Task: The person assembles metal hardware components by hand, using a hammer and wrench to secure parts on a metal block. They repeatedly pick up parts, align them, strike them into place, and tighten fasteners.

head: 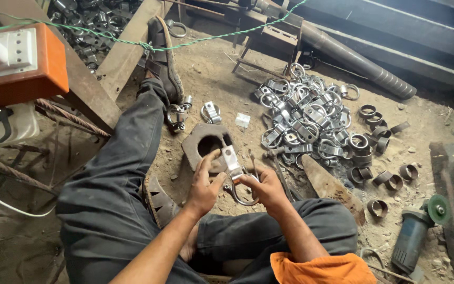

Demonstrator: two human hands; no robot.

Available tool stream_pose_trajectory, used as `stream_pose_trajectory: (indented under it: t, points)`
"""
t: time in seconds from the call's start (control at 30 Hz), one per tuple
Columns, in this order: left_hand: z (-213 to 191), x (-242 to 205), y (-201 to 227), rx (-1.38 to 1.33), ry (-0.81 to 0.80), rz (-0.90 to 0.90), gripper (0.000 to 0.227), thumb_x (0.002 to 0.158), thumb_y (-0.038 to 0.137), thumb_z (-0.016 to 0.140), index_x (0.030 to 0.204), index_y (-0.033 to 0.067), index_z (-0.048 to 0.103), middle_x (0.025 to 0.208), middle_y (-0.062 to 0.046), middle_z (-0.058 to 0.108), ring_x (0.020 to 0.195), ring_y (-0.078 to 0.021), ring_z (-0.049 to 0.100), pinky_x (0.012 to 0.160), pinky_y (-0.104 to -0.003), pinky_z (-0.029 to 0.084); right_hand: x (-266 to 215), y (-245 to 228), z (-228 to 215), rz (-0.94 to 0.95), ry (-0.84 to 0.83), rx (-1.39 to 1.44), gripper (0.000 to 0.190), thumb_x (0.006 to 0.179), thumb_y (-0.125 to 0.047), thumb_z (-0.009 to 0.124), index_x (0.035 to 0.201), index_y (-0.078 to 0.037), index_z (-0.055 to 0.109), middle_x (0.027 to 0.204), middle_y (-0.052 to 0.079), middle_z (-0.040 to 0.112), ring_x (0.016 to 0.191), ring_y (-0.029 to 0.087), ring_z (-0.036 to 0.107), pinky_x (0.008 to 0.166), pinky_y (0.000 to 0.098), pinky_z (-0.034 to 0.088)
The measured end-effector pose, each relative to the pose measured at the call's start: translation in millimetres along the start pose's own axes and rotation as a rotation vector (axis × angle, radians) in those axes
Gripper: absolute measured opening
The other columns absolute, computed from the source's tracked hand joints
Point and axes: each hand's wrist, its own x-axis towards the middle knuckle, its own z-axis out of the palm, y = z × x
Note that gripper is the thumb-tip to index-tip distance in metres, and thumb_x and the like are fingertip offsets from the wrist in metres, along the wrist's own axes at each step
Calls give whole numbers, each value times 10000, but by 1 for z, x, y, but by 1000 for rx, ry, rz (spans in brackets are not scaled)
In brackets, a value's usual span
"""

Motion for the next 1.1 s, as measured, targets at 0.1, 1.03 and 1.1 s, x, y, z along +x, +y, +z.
stream_pose_trajectory:
  t: [0.1, 1.03, 1.1]
  points:
    - [-8, -3, 6, 318, 31, 276, 674, 883, -5, 555, 1527, 169, 466, 1588, -148, 324, 1386, -301, 463, 1134, -422, 435, -1, 1, 1, 2, -83, -66, 244, 918, -219, 748, 1093, -51, 772, 737, -31, 671, 527, 11, 471, 463, 204, 340]
    - [-20, -4, -16, -324, -370, -403, 303, 1017, 341, 564, 1111, 75, 676, 873, -32, 770, 810, -147, 745, 749, -321, 563, 14, 28, -14, -31, 319, -466, 263, 886, -243, 764, 1029, -24, 731, 717, 37, 704, 623, 96, 635, 542, 287, 511]
    - [-19, -4, -21, -363, -384, -352, 300, 1024, 341, 573, 1116, 73, 673, 897, -38, 770, 844, -154, 752, 773, -325, 576, 13, 28, -14, -44, 308, -475, 257, 883, -236, 764, 1027, -25, 731, 713, 35, 704, 622, 94, 633, 541, 286, 504]
